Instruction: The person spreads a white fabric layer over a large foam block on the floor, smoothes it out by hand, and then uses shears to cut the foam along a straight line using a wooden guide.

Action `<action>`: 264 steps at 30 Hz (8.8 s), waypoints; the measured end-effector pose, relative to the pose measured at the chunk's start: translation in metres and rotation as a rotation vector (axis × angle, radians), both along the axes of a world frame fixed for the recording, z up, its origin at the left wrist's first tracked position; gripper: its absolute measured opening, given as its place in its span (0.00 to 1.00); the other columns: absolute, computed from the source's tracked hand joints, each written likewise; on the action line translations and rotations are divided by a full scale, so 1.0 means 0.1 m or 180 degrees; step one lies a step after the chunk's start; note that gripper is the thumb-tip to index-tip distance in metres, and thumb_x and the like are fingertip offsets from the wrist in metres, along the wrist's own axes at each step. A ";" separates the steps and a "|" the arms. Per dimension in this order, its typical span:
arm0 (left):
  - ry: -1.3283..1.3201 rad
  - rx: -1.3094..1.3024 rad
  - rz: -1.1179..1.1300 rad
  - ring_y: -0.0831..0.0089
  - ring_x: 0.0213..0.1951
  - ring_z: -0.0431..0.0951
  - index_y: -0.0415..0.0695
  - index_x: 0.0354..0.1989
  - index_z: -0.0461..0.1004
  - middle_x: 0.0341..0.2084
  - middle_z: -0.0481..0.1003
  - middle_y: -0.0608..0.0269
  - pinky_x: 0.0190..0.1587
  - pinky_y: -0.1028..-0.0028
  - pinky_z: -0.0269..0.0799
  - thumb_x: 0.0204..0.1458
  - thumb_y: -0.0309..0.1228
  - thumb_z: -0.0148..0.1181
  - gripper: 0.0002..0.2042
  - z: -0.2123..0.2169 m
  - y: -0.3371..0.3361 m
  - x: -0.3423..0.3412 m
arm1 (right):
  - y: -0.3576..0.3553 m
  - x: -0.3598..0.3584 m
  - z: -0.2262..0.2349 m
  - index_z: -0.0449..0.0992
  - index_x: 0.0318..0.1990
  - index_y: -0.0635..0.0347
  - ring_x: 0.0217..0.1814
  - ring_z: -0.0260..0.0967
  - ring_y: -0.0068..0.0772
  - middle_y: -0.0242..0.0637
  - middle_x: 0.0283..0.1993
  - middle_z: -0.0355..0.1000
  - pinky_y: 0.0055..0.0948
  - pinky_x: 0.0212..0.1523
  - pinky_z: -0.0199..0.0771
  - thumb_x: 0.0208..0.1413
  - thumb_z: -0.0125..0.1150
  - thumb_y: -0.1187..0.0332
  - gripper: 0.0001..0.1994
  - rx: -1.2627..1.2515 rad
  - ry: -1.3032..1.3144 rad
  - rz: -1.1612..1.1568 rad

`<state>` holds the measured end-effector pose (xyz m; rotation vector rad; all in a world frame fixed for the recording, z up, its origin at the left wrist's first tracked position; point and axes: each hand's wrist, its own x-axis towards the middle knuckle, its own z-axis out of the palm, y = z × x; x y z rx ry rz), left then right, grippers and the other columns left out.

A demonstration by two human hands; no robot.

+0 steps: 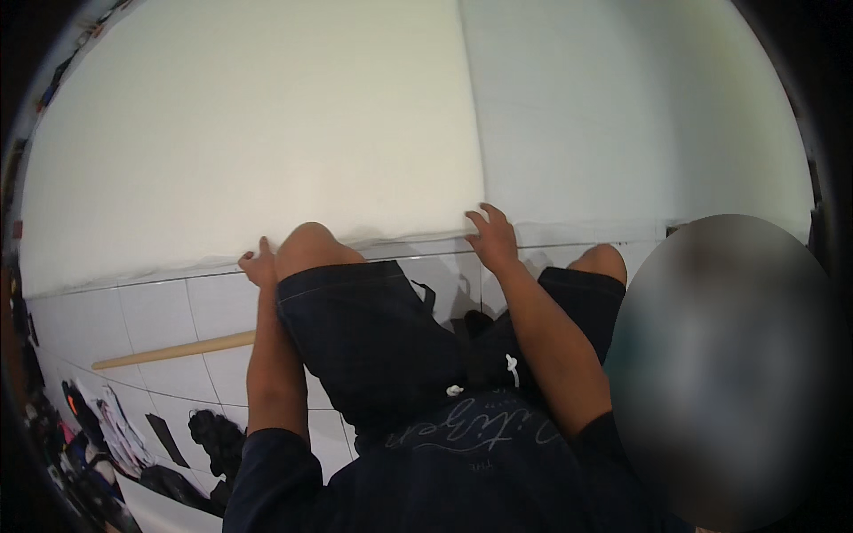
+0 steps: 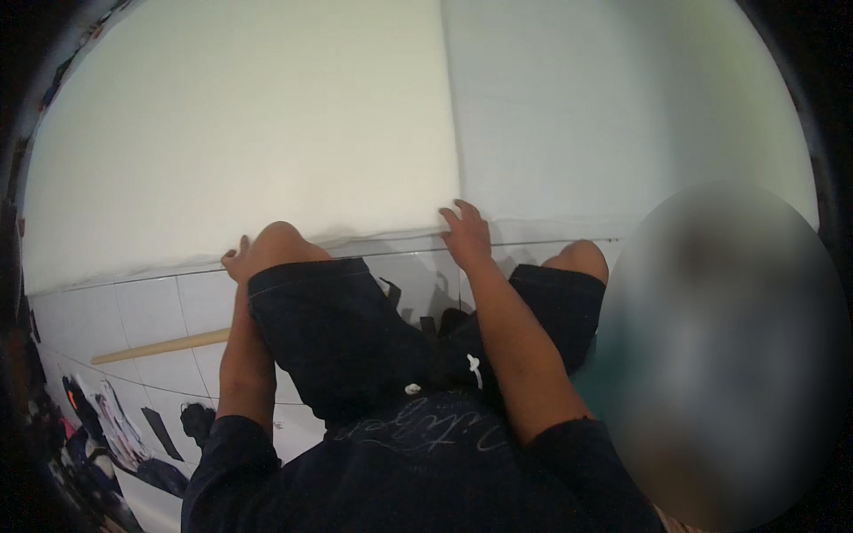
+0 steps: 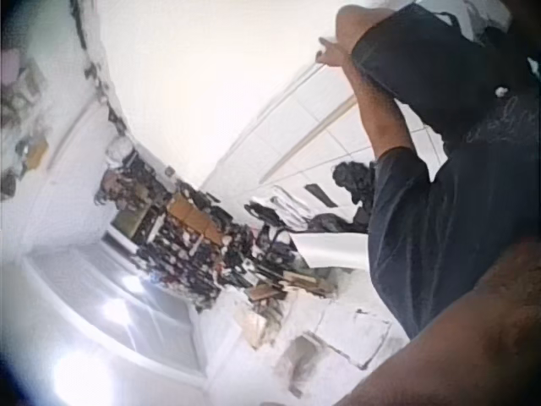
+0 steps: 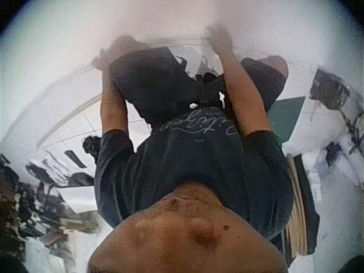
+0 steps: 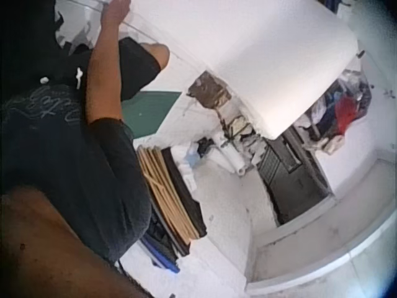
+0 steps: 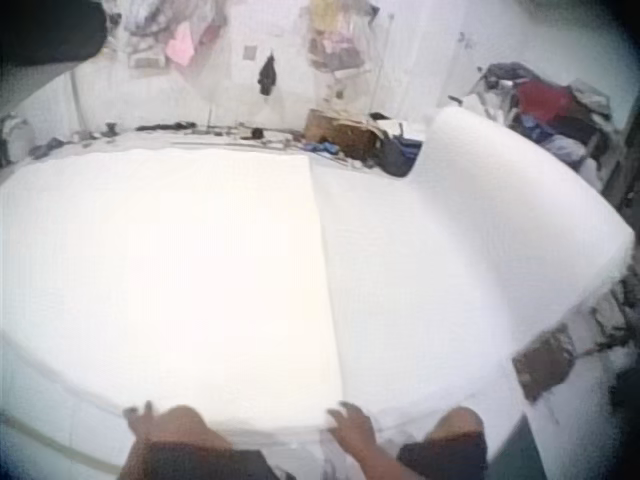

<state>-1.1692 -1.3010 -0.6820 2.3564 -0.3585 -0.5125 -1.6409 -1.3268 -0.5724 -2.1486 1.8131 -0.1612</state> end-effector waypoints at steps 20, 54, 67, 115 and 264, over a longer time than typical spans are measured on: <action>0.0531 -0.0144 -0.0493 0.64 0.22 0.72 0.29 0.22 0.68 0.19 0.72 0.51 0.26 0.65 0.68 0.45 0.35 0.64 0.18 0.10 -0.10 0.20 | -0.04 0.07 -0.04 0.73 0.38 0.55 0.45 0.70 0.36 0.36 0.42 0.71 0.42 0.52 0.61 0.50 0.59 0.64 0.10 -0.0224 0.0508 0.0196; -0.0851 0.1436 -0.0045 0.48 0.55 0.61 0.48 0.62 0.54 0.54 0.57 0.42 0.53 0.49 0.58 0.40 0.45 0.65 0.40 0.71 1.07 -0.58 | 0.07 0.12 0.33 0.60 0.62 0.58 0.72 0.34 0.54 0.52 0.69 0.42 0.59 0.65 0.40 0.47 0.61 0.56 0.34 0.0974 0.0672 0.0058; -0.0114 0.1238 0.0517 0.49 0.42 0.72 0.49 0.67 0.42 0.48 0.58 0.35 0.45 0.61 0.72 0.45 0.31 0.59 0.40 0.01 1.46 0.35 | -0.28 -0.72 1.41 0.75 0.41 0.66 0.40 0.73 0.37 0.45 0.39 0.74 0.30 0.39 0.73 0.56 0.54 0.69 0.10 -0.0575 -0.1263 -0.0306; 0.0989 -0.1518 0.1165 0.69 0.30 0.73 0.36 0.42 0.67 0.27 0.73 0.58 0.33 0.72 0.71 0.48 0.31 0.60 0.16 0.00 0.15 0.61 | 0.33 -2.27 0.94 0.73 0.37 0.70 0.37 0.69 0.32 0.43 0.34 0.73 0.30 0.42 0.68 0.58 0.53 0.62 0.15 -0.0667 -0.0754 -0.1813; 0.1764 -0.0507 -0.3561 0.60 0.37 0.77 0.49 0.59 0.63 0.38 0.75 0.49 0.41 0.67 0.72 0.56 0.44 0.52 0.23 8.08 -1.37 -3.28 | -3.33 -1.10 6.40 0.59 0.60 0.70 0.54 0.63 0.37 0.50 0.55 0.65 0.31 0.50 0.64 0.53 0.56 0.61 0.30 0.1042 -0.2204 -0.1710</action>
